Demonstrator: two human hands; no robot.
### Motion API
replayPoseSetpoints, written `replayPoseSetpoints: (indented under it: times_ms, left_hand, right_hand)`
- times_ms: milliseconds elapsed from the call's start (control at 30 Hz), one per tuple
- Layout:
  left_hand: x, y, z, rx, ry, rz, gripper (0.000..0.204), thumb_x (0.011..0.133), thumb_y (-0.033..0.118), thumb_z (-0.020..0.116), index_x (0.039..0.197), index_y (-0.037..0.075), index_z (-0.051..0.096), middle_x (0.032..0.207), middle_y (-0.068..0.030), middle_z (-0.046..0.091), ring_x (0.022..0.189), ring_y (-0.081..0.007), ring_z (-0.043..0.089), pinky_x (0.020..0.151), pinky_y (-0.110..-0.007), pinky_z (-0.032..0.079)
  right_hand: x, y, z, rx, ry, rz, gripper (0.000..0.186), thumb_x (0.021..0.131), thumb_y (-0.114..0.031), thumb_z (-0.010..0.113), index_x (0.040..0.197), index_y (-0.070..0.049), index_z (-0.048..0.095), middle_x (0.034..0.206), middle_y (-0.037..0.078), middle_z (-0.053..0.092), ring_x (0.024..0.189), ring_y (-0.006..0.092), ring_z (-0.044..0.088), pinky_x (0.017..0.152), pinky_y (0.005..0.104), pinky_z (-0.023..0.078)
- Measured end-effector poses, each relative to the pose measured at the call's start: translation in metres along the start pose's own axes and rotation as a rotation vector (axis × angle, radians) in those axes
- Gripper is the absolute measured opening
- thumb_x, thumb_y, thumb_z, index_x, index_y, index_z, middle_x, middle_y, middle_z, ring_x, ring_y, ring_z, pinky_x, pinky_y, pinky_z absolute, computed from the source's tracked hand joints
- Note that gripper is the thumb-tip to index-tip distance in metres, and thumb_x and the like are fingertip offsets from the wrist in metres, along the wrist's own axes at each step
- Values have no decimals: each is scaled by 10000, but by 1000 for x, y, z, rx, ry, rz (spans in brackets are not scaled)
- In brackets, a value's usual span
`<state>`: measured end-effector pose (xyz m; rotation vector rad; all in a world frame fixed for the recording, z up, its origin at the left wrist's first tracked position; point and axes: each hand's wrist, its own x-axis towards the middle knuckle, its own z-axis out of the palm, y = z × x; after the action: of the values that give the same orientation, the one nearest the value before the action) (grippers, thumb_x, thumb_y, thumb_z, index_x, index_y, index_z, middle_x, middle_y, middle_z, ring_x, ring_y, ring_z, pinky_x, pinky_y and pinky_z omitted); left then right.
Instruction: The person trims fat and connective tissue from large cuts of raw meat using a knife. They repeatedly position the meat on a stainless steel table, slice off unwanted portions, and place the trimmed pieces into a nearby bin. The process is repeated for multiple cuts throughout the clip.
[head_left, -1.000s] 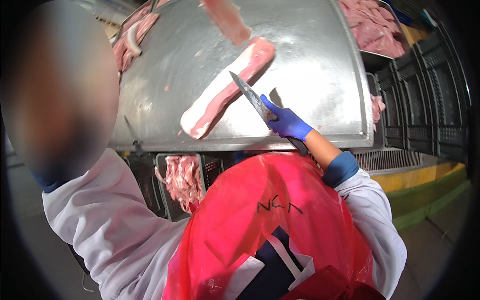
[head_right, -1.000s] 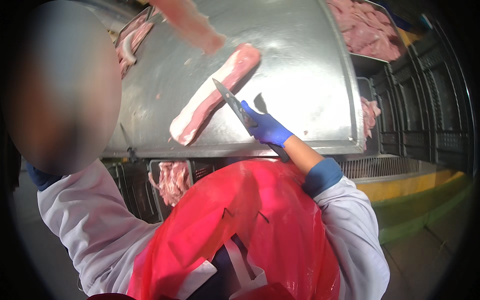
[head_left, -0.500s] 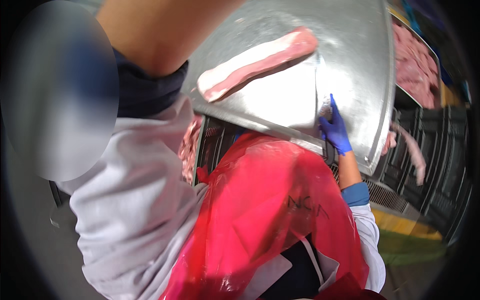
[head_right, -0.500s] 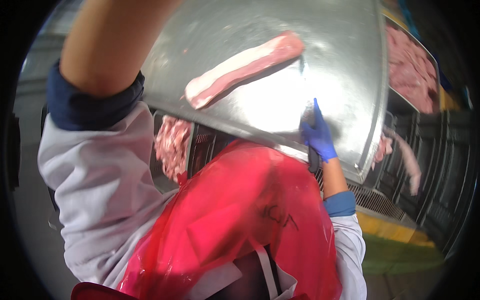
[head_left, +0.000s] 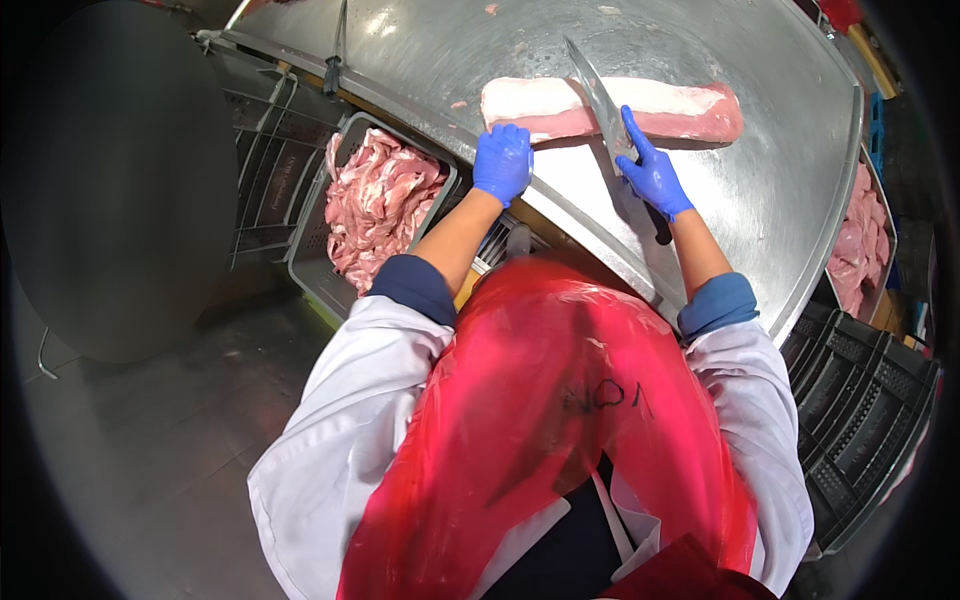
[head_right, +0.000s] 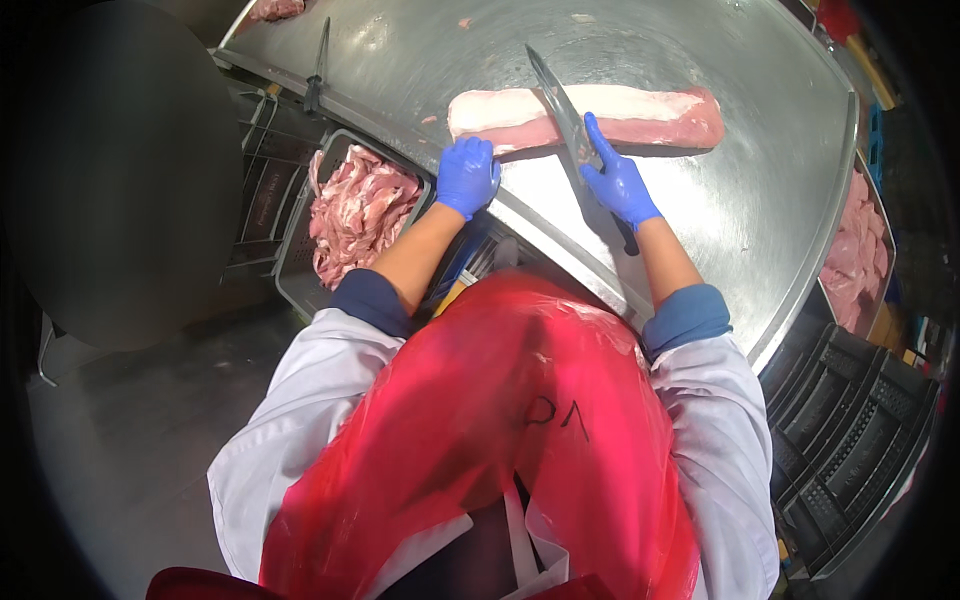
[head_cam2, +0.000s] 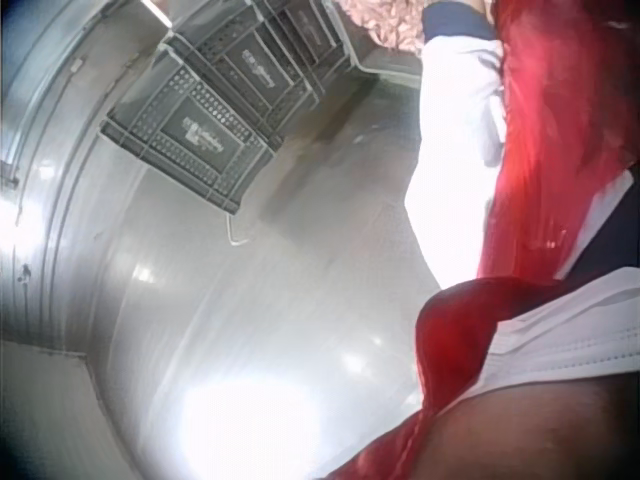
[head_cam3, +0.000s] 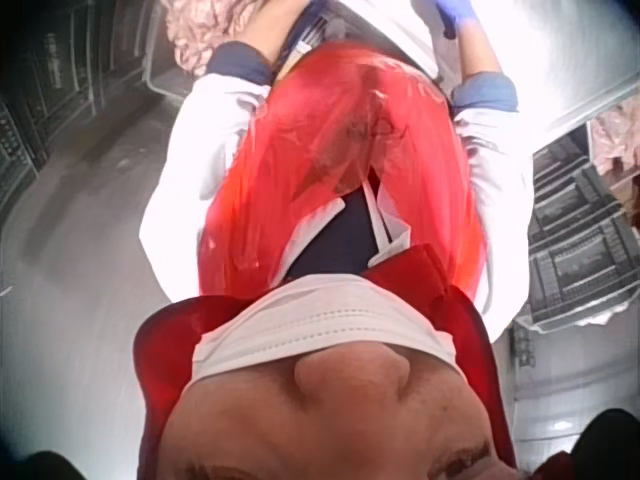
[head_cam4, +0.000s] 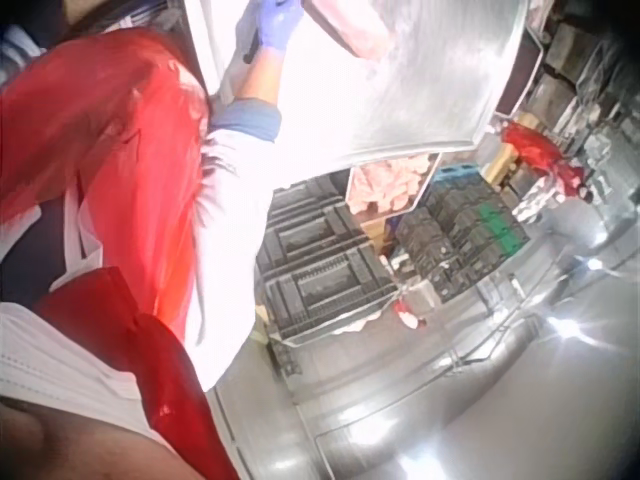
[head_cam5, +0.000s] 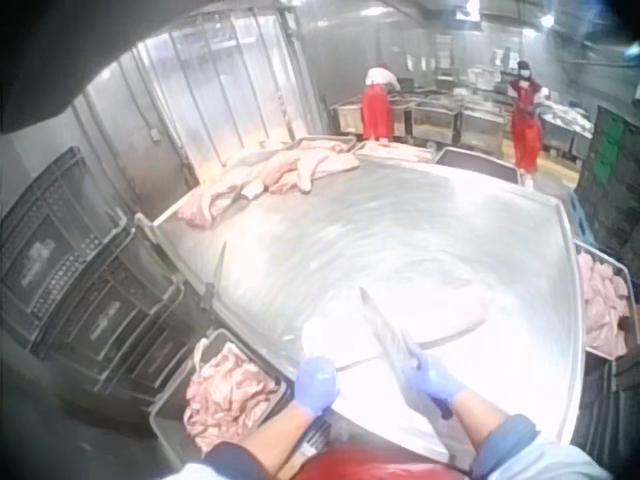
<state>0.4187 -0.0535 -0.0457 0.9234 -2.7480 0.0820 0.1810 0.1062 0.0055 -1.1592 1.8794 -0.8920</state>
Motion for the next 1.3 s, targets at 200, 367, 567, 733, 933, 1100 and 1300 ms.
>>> replayPoseSetpoints:
  times_ms: [200,367,567,733,933,1100,1300]
  left_hand:
    - [29,-26,11,67,134,9,184,817,246,623,918,96,591,905,-112,583,892,-294,583,735,-446,459]
    - [51,-48,21,-111,136,104,104,792,174,626,810,74,606,821,-139,611,825,-333,606,732,-466,477]
    - [54,-51,15,-347,119,55,89,779,120,617,787,34,600,817,-189,616,843,-384,613,757,-497,512]
    - [52,-50,19,-380,130,54,103,780,127,619,814,31,605,832,-188,621,848,-386,611,757,-495,513]
    - [49,-51,16,-361,85,35,147,817,154,612,881,22,620,882,-199,636,891,-380,623,807,-482,517]
    - [52,-49,12,-409,129,35,129,782,120,625,872,29,614,861,-192,611,864,-382,606,785,-484,510]
    - [43,-53,10,-491,222,11,126,783,89,616,892,29,594,860,-178,598,851,-376,596,769,-476,501]
  right_hand:
    - [30,-14,12,12,-7,-11,852,891,-148,597,1597,-369,173,761,129,645,589,171,598,648,340,520]
    - [42,-14,32,-10,21,-10,854,899,-152,594,1599,-369,156,743,138,642,602,213,605,658,361,521]
    - [51,-4,50,-234,8,-177,815,909,-192,583,1588,-370,170,872,247,700,805,416,685,760,475,535]
    - [40,-9,44,-414,-123,-218,792,914,-193,577,1580,-382,193,952,268,693,830,432,679,776,502,528]
    - [28,5,10,-331,-283,-244,746,923,-202,583,1575,-347,252,1071,257,688,921,433,671,854,483,517]
    - [79,-18,53,-225,-257,-263,754,911,-192,594,1578,-311,262,1095,301,665,1002,446,653,919,460,498]
    - [45,10,24,-262,-388,-243,765,906,-167,587,1579,-321,257,1148,248,675,985,414,678,929,433,522]
